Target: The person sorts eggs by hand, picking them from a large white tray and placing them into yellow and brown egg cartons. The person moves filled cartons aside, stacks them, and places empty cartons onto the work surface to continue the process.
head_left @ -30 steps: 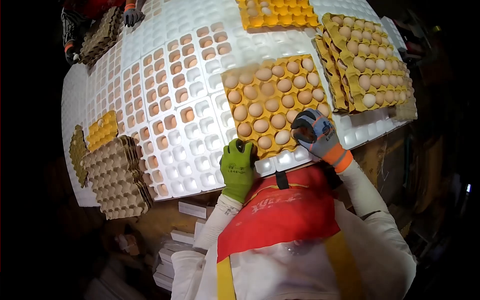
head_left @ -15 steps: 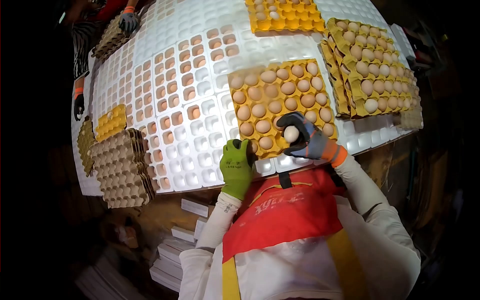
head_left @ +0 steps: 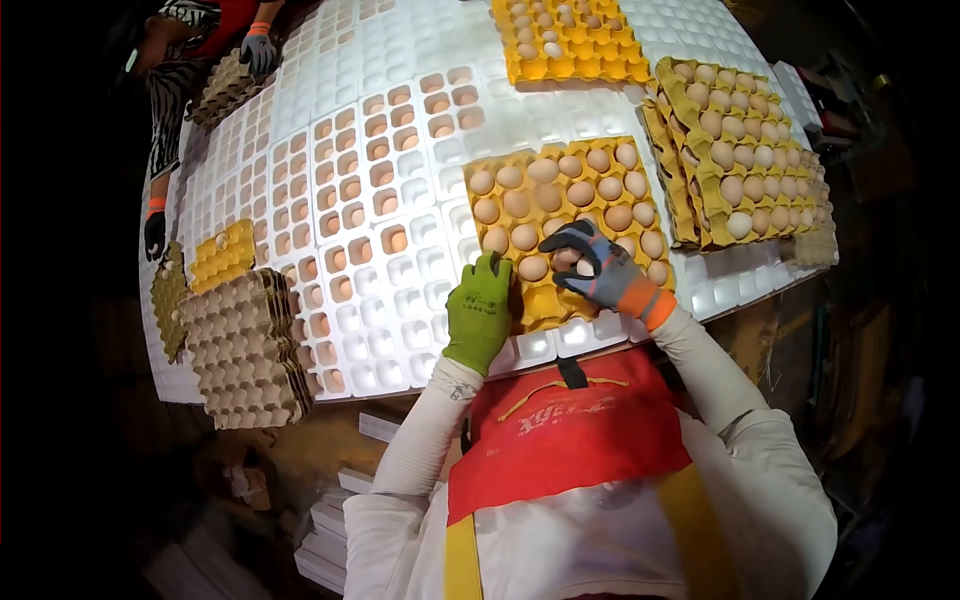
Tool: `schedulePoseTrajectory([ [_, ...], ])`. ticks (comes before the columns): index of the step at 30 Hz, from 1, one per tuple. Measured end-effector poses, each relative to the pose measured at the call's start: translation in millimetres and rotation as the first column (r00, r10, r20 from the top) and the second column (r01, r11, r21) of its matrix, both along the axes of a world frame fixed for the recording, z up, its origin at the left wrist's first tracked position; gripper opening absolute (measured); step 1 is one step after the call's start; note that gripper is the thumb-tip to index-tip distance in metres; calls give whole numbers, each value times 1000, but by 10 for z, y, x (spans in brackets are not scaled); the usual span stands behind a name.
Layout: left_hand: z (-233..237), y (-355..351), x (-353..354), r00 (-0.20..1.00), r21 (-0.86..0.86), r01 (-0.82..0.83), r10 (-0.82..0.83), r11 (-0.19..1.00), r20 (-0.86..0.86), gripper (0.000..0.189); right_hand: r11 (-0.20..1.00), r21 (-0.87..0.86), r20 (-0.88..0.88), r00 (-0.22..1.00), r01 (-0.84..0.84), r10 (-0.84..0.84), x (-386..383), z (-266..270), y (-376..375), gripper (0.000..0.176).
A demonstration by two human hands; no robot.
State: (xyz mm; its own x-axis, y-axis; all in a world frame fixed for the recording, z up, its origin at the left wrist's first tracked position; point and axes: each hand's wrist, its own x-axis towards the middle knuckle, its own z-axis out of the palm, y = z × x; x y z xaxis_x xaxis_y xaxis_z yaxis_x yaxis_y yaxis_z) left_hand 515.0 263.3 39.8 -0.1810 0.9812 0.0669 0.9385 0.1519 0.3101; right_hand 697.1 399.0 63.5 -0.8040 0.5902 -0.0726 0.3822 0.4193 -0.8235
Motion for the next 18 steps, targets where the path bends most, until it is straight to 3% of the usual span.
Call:
schedulePoseTrajectory([
  [1,-31,-80,-14,963,75,-90,68,993,260,29,949,312,174,985,-48,-8,-116,-75,-34,48],
  [2,-98,-163,-58,857,119,-192,107,974,504,29,883,424,514,856,-201,-52,-364,203,-145,38],
  [3,-194,-206,-132,688,127,-297,120,946,716,29,833,453,628,777,-319,-44,-544,25,-195,42],
  [4,-360,-235,-276,410,59,-400,121,914,904,34,775,456,733,679,-438,-47,-640,-164,-217,46],
  [6,221,-111,-318,-115,-157,-415,120,896,986,44,781,514,648,757,-355,-82,-617,-181,-165,39],
  [7,318,-30,-392,-35,-166,-361,165,918,986,44,777,541,603,792,-321,-92,-597,-181,-152,37],
  [8,204,38,-557,101,-218,-266,252,939,962,38,896,402,499,866,-190,-41,-531,-101,-92,37],
  [9,98,145,-579,528,-5,-269,152,963,836,36,970,230,377,926,-83,-10,-411,37,7,38],
  [10,57,262,-542,846,177,-190,69,966,529,34,1000,27,252,968,-6,-1,-280,108,80,39],
  [11,191,385,-498,981,103,-119,101,988,164,37,962,-272,-97,993,41,-69,-246,-12,86,42],
  [12,182,476,-441,995,-29,-95,96,995,32,30,828,-553,-37,990,91,-133,-116,-40,69,40],
  [14,34,682,-318,979,-193,-118,82,974,-186,23,433,-896,53,992,97,-111,105,32,99,38],
  [15,-11,770,-246,969,-215,-170,124,962,-213,19,455,-890,-23,991,41,-134,106,65,55,33],
  [16,-100,781,-238,982,-150,-157,138,976,-131,21,470,-883,-103,983,-21,-150,100,84,-26,28],
  [18,-131,831,-194,966,-90,-235,222,968,-136,19,543,-828,-242,963,-138,-123,95,-58,-167,31],
])
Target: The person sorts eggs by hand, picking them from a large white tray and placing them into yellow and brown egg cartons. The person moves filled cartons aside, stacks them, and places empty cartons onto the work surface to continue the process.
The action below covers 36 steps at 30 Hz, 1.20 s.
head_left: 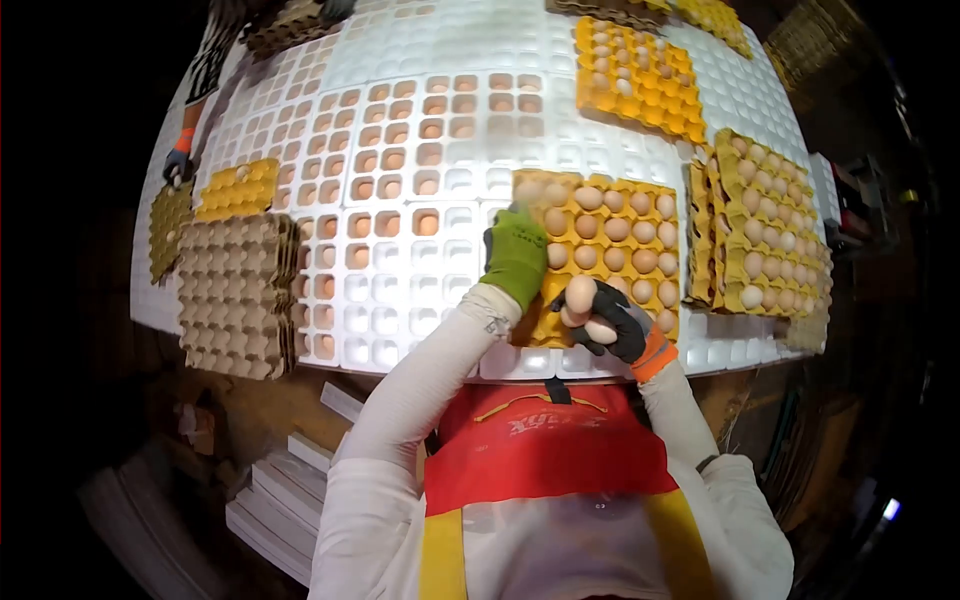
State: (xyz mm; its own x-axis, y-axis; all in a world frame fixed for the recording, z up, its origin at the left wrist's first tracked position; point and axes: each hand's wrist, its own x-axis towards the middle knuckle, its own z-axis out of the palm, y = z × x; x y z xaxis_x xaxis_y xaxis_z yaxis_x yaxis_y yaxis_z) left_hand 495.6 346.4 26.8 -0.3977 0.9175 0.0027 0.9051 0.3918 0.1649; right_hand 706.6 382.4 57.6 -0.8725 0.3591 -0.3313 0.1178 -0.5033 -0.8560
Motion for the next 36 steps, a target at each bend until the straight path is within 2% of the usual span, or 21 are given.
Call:
schedulePoseTrajectory([
  [1,-299,0,-89,993,125,-72,60,990,102,20,999,30,9,999,-38,38,-60,17,-38,36],
  [2,-43,-127,-175,996,100,0,-9,995,84,22,999,10,41,998,-46,46,-104,100,-53,36],
  [3,360,-286,-280,943,24,-74,62,997,327,29,999,-10,73,996,-53,54,-151,181,-62,36],
  [4,281,-514,-409,848,178,-153,36,972,528,37,999,26,115,993,-39,35,-218,165,-116,37],
  [6,240,-1027,-586,736,362,-381,42,850,676,43,999,11,234,971,-52,48,-378,217,-175,43],
  [8,65,-1632,-874,747,410,-579,257,705,613,46,980,131,375,923,-148,89,-696,298,-307,47],
  [9,-73,-1919,-1048,747,429,-645,407,632,525,44,990,89,292,953,-111,80,-909,311,-409,41],
  [10,-102,-2135,-1184,648,395,-749,460,532,607,44,974,154,291,950,-164,114,-1119,255,-480,45],
  [11,-212,-2306,-1329,744,459,-665,581,590,331,46,737,612,254,954,-286,159,-1349,-16,-505,45],
  [12,-120,-2340,-1364,698,381,-715,621,586,355,49,585,730,346,929,-353,129,-1628,16,-588,44],
  [14,-244,-2391,-1392,745,352,-667,592,657,307,48,172,891,428,904,-421,-5,-2200,-231,-739,41],
  [16,-303,-2442,-1370,761,326,-647,561,689,324,40,-87,841,536,844,-534,-6,-2773,-63,-806,24],
  [18,-270,-2502,-1300,743,364,-669,561,648,366,38,-322,801,525,851,-505,-30,-3110,-649,-810,19],
  [21,-217,-2694,-1194,775,307,-619,500,723,386,52,-109,791,607,794,-603,16,-3192,-245,-932,22],
  [24,-358,-2784,-1187,849,353,-521,429,777,309,47,306,862,340,909,-404,242,-2940,-486,-1051,32],
  [25,-357,-2773,-1206,836,354,-537,429,765,341,45,352,832,354,899,-429,259,-2885,-601,-1078,31],
  [28,-328,-2750,-1230,820,343,-549,412,762,397,39,382,893,207,971,-236,116,-2630,-894,-1159,27],
  [30,-296,-2762,-1248,844,329,-522,420,787,334,36,372,913,118,981,-168,151,-2561,-727,-1212,23],
  [32,-284,-2687,-1262,861,238,-501,451,832,235,31,418,854,277,951,-310,140,-2594,-621,-1316,20],
  [34,-326,-2640,-1248,858,230,-512,479,828,188,29,435,893,84,992,-115,89,-2617,-641,-1406,21],
  [36,-286,-2676,-1224,839,299,-537,459,789,293,34,471,881,-103,989,39,111,-2648,-668,-1532,23],
])
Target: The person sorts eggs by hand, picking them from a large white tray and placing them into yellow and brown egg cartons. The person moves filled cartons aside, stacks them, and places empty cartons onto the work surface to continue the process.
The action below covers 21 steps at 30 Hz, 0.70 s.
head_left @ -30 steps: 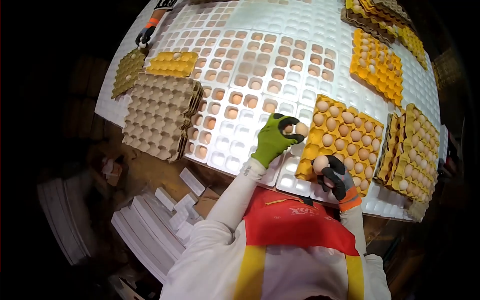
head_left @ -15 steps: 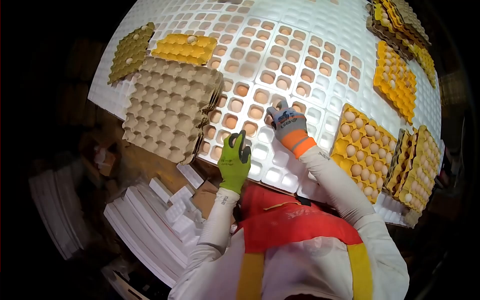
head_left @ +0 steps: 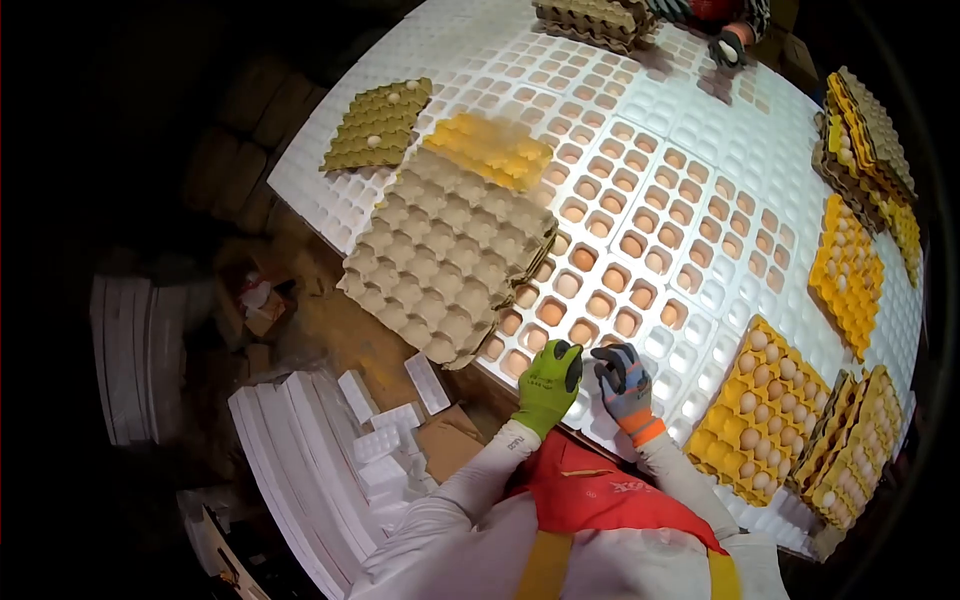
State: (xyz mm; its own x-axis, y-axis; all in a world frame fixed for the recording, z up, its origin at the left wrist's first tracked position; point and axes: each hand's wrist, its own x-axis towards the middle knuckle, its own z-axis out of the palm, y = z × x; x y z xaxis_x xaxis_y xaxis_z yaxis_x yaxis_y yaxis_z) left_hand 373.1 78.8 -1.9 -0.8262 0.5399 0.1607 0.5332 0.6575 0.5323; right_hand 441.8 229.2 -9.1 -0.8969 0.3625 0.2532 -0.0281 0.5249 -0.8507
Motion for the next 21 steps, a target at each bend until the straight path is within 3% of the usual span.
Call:
schedulePoseTrajectory([
  [1,28,-52,26,1000,57,-11,12,998,-9,37,996,11,-15,996,-87,87,19,-78,-46,31],
  [2,52,-115,55,1000,115,-18,20,993,-17,40,984,147,13,995,-104,104,47,-27,-138,31],
  [4,-149,-258,146,997,61,33,-29,998,-66,47,914,331,60,972,-232,225,32,-217,-206,26],
  [7,-429,-351,273,986,-2,66,-65,998,-156,52,887,350,95,953,-301,287,30,-262,-159,23],
  [8,-400,-362,268,987,-27,79,-82,997,-136,55,875,377,43,949,-305,312,15,-281,-136,21],
  [10,-348,-379,271,989,-9,103,-104,995,-102,56,877,301,107,927,-375,360,22,-276,-71,17],
  [12,-440,-394,246,986,-25,111,-113,994,-126,54,950,124,55,958,-286,281,112,-68,-22,16],
  [14,-443,-408,179,965,-105,181,-197,978,-171,49,970,100,75,974,-222,215,201,-64,55,18],
  [16,-372,-369,130,979,-3,174,-173,985,-105,46,981,139,-6,991,-134,136,508,201,286,20],
  [17,-310,-337,111,989,88,145,-143,986,-28,46,996,74,22,998,-58,56,701,265,379,21],
  [18,-266,-299,108,993,169,95,-105,981,56,46,990,137,29,999,10,-14,890,197,509,27],
  [19,-253,-259,115,987,261,38,-76,965,139,46,996,44,140,987,72,-78,1122,330,647,32],
  [20,4,-125,170,996,200,71,-79,977,31,46,989,-47,252,960,140,-124,1353,487,826,36],
  [21,8,-4,164,993,224,62,-82,973,82,45,953,-127,228,943,275,-241,1566,541,1009,42],
])
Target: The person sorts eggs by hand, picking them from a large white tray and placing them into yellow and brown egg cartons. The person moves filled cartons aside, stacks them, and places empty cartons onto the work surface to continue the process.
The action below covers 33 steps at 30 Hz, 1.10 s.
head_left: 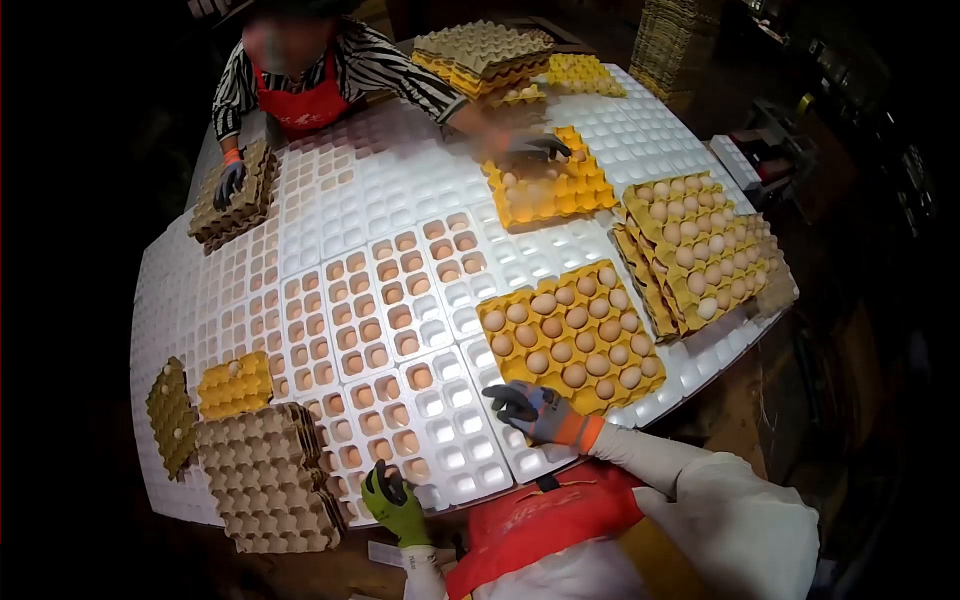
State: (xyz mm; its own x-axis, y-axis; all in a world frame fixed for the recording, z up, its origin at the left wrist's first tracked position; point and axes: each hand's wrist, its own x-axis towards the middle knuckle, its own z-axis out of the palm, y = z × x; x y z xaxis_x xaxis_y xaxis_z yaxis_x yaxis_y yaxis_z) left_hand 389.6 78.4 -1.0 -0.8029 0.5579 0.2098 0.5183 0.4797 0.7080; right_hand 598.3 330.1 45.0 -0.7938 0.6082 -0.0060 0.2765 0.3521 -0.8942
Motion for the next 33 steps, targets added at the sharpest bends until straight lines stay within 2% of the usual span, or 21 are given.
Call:
schedulePoseTrajectory([
  [2,-5,288,67,995,11,84,-84,996,-52,43,951,-206,-160,951,230,-264,309,-140,492,56],
  [3,37,475,164,974,-14,169,-170,985,-151,41,901,-194,-81,909,387,-408,412,-143,853,64],
  [4,107,708,286,957,38,284,-281,958,-67,40,785,-428,-85,844,449,-529,542,-169,1260,56],
  [6,285,1135,585,871,49,491,-489,870,-44,39,747,-303,22,788,592,-616,692,115,1642,61],
  [7,348,1315,739,802,5,593,-590,805,-97,40,768,-48,69,769,639,-635,782,224,1618,57],
  [9,476,1511,1072,756,-42,648,-648,761,-90,39,923,-24,13,923,385,-384,1115,544,1369,52],
  [10,431,1545,1204,758,-67,642,-646,764,-96,39,929,238,31,954,283,-298,1262,493,1178,54],
  [11,395,1576,1311,760,-86,634,-640,768,-111,39,812,571,142,960,120,-241,1431,422,1004,60],
  [15,532,1799,1586,743,-193,617,-646,763,-175,44,739,622,599,765,-259,-236,1636,91,416,54],
  [17,541,2023,1714,684,-209,662,-694,720,-224,49,672,711,497,824,-206,-273,1637,-138,307,42],
  [19,387,2231,1854,611,-406,652,-760,641,-220,44,752,641,445,873,-154,-200,1766,-209,330,40],
  [22,326,2405,1927,647,-324,693,-754,644,-114,33,884,465,331,937,-55,-115,1958,-126,488,45],
  [24,318,2382,1824,692,-208,694,-718,689,-70,30,972,41,-61,972,231,-228,2003,-121,549,52],
  [26,393,2221,1719,726,133,615,-624,778,289,33,883,-383,-286,874,273,-394,1967,-131,631,57],
  [27,432,2151,1665,670,275,518,-584,810,458,35,957,-53,-204,935,286,-291,1941,-87,782,56],
  [28,271,2093,1572,534,506,334,-602,795,594,44,951,225,-26,977,213,-213,1858,-11,871,56],
  [29,415,2046,1538,346,560,91,-553,824,758,48,881,466,170,970,76,-174,1713,101,916,56],
  [30,261,2045,1400,463,525,197,-551,828,694,48,867,480,554,812,-133,-183,1502,281,908,57],
  [31,104,2070,1279,565,474,292,-550,831,615,48,774,532,698,696,-345,-170,1356,150,928,57],
  [32,348,2181,1296,817,121,540,-553,833,163,50,747,551,723,660,-372,-205,1243,-97,919,54],
  [33,477,2293,1351,831,-22,552,-548,833,102,45,717,568,746,620,-403,-243,1175,-262,920,52],
])
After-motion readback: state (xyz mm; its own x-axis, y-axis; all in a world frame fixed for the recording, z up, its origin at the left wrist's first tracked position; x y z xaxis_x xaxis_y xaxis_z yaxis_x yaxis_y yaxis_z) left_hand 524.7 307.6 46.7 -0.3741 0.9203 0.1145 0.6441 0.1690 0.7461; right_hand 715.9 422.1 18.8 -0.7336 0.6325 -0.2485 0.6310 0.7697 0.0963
